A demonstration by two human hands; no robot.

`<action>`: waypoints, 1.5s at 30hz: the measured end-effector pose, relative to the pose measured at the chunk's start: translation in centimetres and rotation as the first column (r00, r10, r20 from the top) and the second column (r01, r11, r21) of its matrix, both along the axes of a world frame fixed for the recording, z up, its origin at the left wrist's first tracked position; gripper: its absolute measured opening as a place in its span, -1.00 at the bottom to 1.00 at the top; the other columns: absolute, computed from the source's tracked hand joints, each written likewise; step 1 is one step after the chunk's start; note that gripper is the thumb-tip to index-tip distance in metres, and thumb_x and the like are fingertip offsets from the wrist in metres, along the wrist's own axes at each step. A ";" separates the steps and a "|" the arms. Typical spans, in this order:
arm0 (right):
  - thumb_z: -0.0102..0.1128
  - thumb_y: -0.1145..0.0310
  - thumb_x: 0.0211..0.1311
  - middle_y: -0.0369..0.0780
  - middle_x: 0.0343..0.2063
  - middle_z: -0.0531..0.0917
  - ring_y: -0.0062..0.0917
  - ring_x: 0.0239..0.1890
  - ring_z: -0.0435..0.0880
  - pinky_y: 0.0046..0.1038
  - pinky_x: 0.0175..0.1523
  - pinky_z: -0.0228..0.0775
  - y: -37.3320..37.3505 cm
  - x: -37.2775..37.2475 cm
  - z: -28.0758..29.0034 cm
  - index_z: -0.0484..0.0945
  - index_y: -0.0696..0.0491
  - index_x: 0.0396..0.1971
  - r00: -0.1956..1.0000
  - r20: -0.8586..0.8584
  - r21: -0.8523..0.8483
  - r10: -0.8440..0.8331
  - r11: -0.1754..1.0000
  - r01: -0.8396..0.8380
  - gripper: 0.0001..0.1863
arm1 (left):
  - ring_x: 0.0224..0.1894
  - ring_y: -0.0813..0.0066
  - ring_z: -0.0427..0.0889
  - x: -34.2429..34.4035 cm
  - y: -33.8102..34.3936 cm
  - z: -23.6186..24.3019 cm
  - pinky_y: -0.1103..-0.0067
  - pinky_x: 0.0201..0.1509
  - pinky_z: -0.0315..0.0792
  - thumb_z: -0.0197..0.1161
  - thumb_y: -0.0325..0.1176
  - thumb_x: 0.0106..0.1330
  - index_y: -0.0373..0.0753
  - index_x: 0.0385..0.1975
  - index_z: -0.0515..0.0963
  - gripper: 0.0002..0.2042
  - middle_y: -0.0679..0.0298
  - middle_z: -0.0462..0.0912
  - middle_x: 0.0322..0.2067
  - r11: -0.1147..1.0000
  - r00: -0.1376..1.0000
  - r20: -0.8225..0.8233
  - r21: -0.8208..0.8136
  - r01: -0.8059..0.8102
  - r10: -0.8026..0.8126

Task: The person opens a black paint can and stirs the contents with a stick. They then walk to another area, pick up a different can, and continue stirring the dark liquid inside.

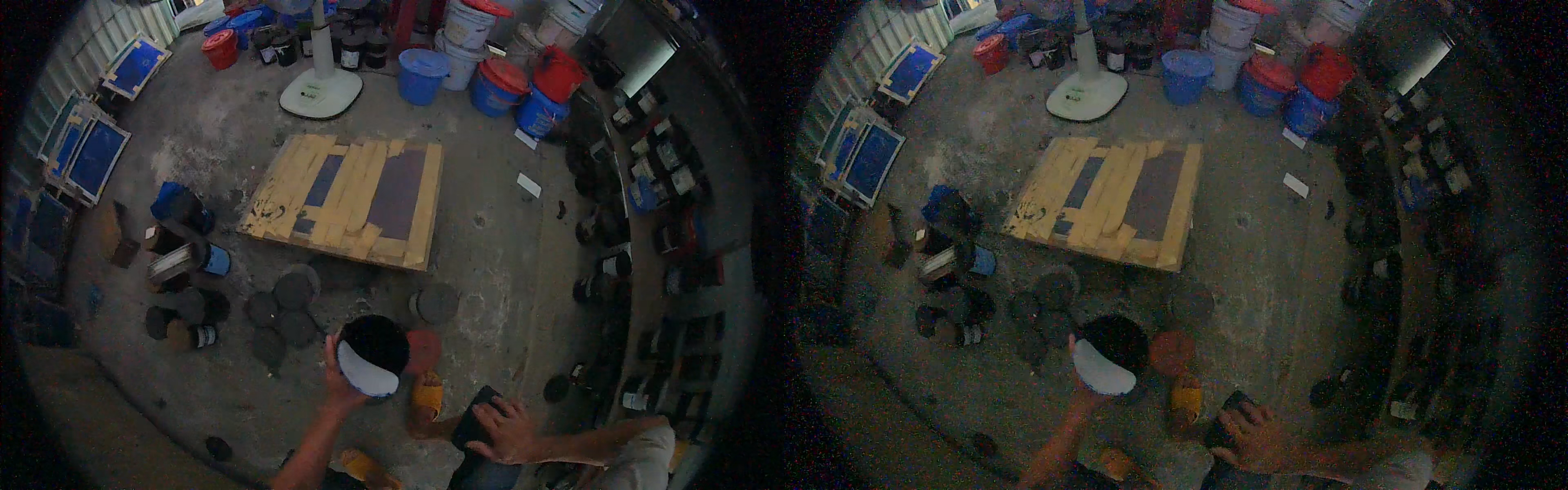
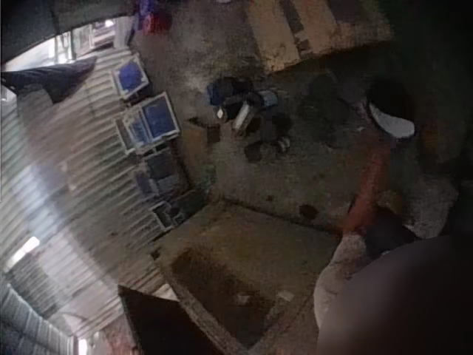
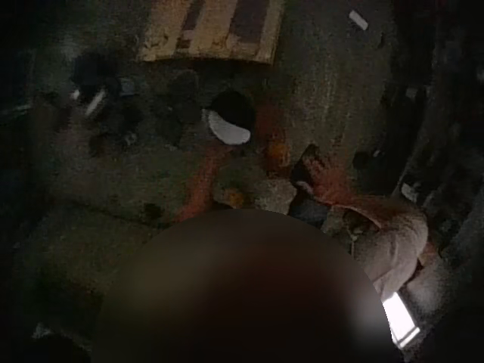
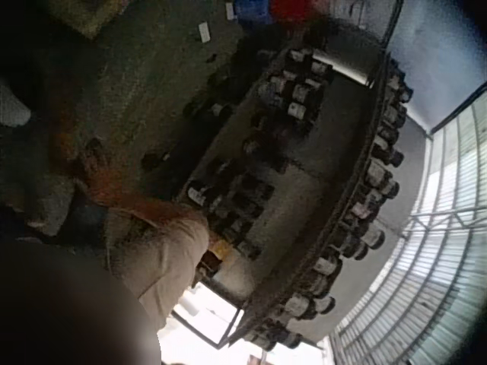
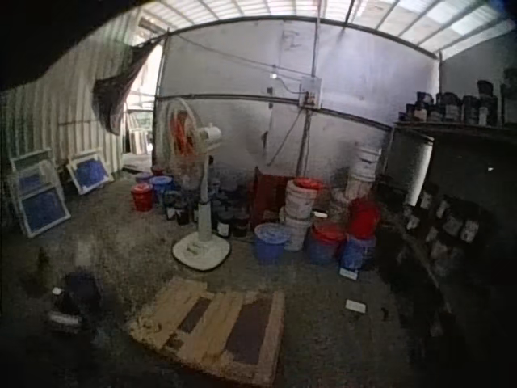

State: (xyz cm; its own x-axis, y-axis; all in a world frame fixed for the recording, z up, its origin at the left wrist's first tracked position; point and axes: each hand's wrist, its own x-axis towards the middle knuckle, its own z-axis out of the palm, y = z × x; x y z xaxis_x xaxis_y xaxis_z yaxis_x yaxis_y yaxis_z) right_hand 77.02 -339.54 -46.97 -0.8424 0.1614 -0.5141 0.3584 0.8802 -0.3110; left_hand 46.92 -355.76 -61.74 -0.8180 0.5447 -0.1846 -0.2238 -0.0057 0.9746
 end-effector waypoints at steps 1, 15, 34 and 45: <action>-0.06 -0.32 0.35 0.00 0.26 0.46 0.02 0.34 0.34 0.16 0.32 0.15 0.0 -0.1 0.5 0.25 0.10 0.39 1.000 -0.007 -0.049 0.015 0.999 -0.015 -0.13 | 0.32 0.21 0.40 -0.1 1.0 0.6 0.27 0.41 0.31 0.69 -0.05 -0.15 -0.32 0.40 0.08 0.14 0.07 0.37 0.30 0.998 0.968 0.249 0.069 -0.014 -0.004; -0.02 -0.22 0.36 0.03 0.02 0.62 0.01 0.07 0.57 0.08 0.16 0.40 -6.2 -1.3 0.2 0.16 0.10 0.41 0.989 0.089 -0.129 -0.117 0.983 0.128 -0.16 | 0.35 0.19 0.37 4.6 -4.1 14.3 0.18 0.43 0.29 0.67 -0.12 -0.13 -0.20 0.42 0.00 0.14 0.04 0.31 0.31 0.989 0.560 0.823 0.144 -0.037 -0.099; 0.15 -0.25 0.24 0.10 0.21 0.50 -0.02 0.27 0.47 -0.09 0.38 0.22 -3.3 -0.1 6.6 0.38 0.07 0.33 0.553 0.356 -0.392 -0.754 0.417 0.820 -0.17 | 0.28 0.14 0.41 11.1 -25.8 40.4 0.19 0.32 0.45 0.56 -0.45 0.01 -0.22 0.45 0.03 0.00 0.00 0.23 0.34 0.866 0.958 -0.145 -0.410 -0.286 0.248; 0.26 -0.25 0.17 0.05 0.28 0.46 -0.10 0.29 0.47 -0.17 0.37 0.26 -6.2 26.1 14.4 0.33 0.11 0.36 0.249 0.375 -0.020 -0.893 0.261 0.965 -0.07 | 0.36 0.14 0.31 10.8 -17.5 40.9 0.21 0.45 0.27 0.57 -0.63 -0.12 -0.21 0.50 -0.13 0.18 0.00 0.23 0.36 0.839 0.925 -0.356 -0.538 -0.085 -0.134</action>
